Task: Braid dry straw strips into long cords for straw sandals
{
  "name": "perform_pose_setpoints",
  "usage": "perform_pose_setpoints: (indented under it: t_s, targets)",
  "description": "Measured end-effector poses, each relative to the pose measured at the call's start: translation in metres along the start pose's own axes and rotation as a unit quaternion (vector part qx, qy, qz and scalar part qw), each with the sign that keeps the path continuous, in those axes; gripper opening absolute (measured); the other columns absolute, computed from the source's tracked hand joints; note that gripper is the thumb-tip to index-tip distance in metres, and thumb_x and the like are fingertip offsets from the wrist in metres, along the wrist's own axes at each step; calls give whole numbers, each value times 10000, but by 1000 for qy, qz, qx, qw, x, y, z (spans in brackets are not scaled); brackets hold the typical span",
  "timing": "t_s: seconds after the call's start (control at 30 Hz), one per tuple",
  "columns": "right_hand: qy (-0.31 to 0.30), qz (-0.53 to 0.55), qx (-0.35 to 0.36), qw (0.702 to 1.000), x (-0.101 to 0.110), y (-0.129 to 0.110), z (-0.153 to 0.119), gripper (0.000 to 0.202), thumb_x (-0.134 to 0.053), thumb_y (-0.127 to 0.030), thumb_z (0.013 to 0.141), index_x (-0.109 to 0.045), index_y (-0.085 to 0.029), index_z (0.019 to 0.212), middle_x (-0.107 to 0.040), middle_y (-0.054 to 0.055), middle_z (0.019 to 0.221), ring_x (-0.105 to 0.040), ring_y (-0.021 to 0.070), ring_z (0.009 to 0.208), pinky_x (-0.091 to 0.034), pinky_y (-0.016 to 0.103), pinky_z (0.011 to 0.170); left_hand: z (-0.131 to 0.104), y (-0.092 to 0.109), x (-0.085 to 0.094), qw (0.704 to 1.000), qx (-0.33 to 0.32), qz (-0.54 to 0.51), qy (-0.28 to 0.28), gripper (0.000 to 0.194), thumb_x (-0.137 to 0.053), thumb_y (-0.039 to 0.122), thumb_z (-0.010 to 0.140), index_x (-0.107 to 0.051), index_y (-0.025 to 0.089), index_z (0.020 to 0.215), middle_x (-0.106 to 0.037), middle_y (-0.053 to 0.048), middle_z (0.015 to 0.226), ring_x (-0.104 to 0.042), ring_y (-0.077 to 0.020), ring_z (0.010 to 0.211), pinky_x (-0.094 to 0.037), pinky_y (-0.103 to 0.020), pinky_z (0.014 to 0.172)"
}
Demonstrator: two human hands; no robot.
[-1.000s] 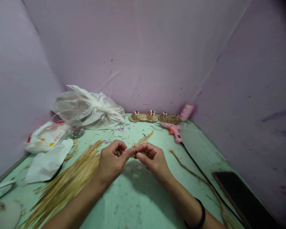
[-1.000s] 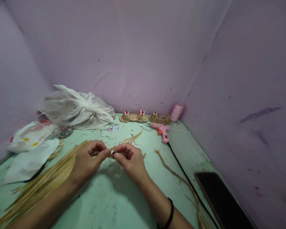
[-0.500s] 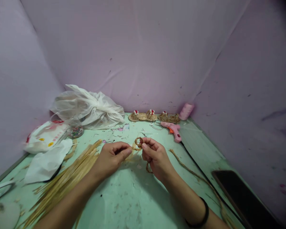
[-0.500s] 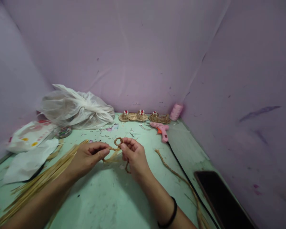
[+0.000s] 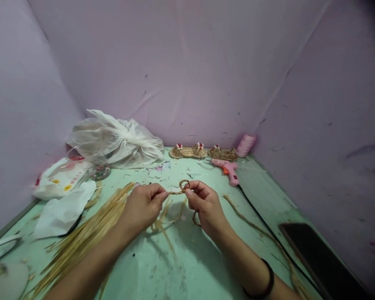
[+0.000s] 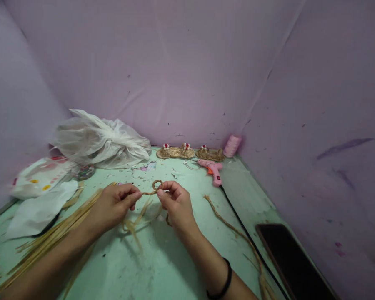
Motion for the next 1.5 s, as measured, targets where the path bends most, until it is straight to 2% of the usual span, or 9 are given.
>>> perform_pose_setpoints:
  t_s: [0.2, 0.4, 0.73, 0.87, 1.0, 1.1, 1.23, 1.33, 1.5]
  targets:
    - [-7, 9, 8, 1000, -2, -6, 0, 194, -643, -283, 629, -538, -152, 726, -474, -29, 638, -284, 39, 461, -200, 202, 427, -7, -11, -32, 959, 82, -184, -199, 294, -485, 397, 680, -472, 161, 504, -388, 51, 380, -253, -51, 371, -177, -194, 402]
    - [-114, 22, -61, 991, -26, 6, -10, 207, -676, -285, 573, -570, -146, 683, -501, -16, 608, -311, 49, 469, -212, 204, 428, -5, -34, -43, 931, 167, -232, -226, 294, -530, 407, 609, -413, 175, 470, -286, 79, 337, -151, -39, 344, -82, -211, 389]
    - [-131, 12, -150, 980, -27, 22, -10, 119, -633, -188, 523, -572, -122, 600, -537, -14, 522, -280, 24, 390, -159, 189, 389, 3, -21, -33, 976, 84, -141, -142, 224, -539, 332, 642, -537, 129, 545, -420, 50, 429, -314, -52, 420, -230, -186, 435]
    - [-85, -27, -151, 984, -23, 24, -11, 166, -649, -164, 499, -589, -131, 650, -562, -22, 529, -318, 29, 397, -180, 176, 381, 3, -9, -24, 988, 37, -121, -91, 210, -539, 313, 655, -555, 130, 554, -436, 43, 453, -357, -63, 449, -271, -182, 445]
    - [-83, -39, -147, 985, -23, 25, -10, 155, -669, -197, 518, -626, -124, 648, -565, -20, 515, -374, 40, 413, -232, 180, 395, 2, -1, -28, 981, -2, -157, -118, 208, -493, 306, 708, -593, 132, 654, -486, 27, 505, -393, -68, 468, -318, -184, 463]
    - [-66, -63, -117, 989, -18, 22, -8, 131, -682, -225, 537, -606, -126, 575, -546, -25, 494, -399, 49, 435, -281, 189, 429, 2, -3, -29, 982, -18, -143, -123, 202, -476, 268, 726, -617, 138, 790, -569, -6, 617, -478, -96, 547, -383, -210, 529]
    - [-5, -145, -45, 988, -7, 10, -5, 142, -674, -251, 571, -602, -132, 602, -551, -14, 532, -406, 63, 454, -303, 203, 442, -3, 15, 4, 990, -129, -24, 47, 226, -516, 207, 704, -621, 189, 903, -586, -60, 926, -533, -157, 818, -420, -249, 648]
    - [60, -216, 12, 974, 1, -3, -8, 132, -648, -265, 609, -610, -142, 641, -568, 1, 570, -398, 70, 450, -310, 211, 432, -18, 36, 6, 976, -203, 32, 77, 140, -515, 206, 720, -651, 196, 751, -587, -44, 780, -539, -139, 734, -414, -237, 637]
    - [88, -274, 124, 950, -4, -27, -18, 81, -621, -250, 651, -624, -170, 653, -585, 14, 635, -453, 90, 503, -359, 220, 466, -28, 36, 1, 974, -168, 103, 108, 204, -481, 214, 747, -680, 245, 782, -610, -15, 686, -540, -115, 618, -399, -218, 590]
Point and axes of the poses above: each hand's wrist, its own z-axis towards the middle knuckle, its own x-axis out of the back of the hand, y = z × x, the point moved 10 cm from there along z, towards the middle knuckle
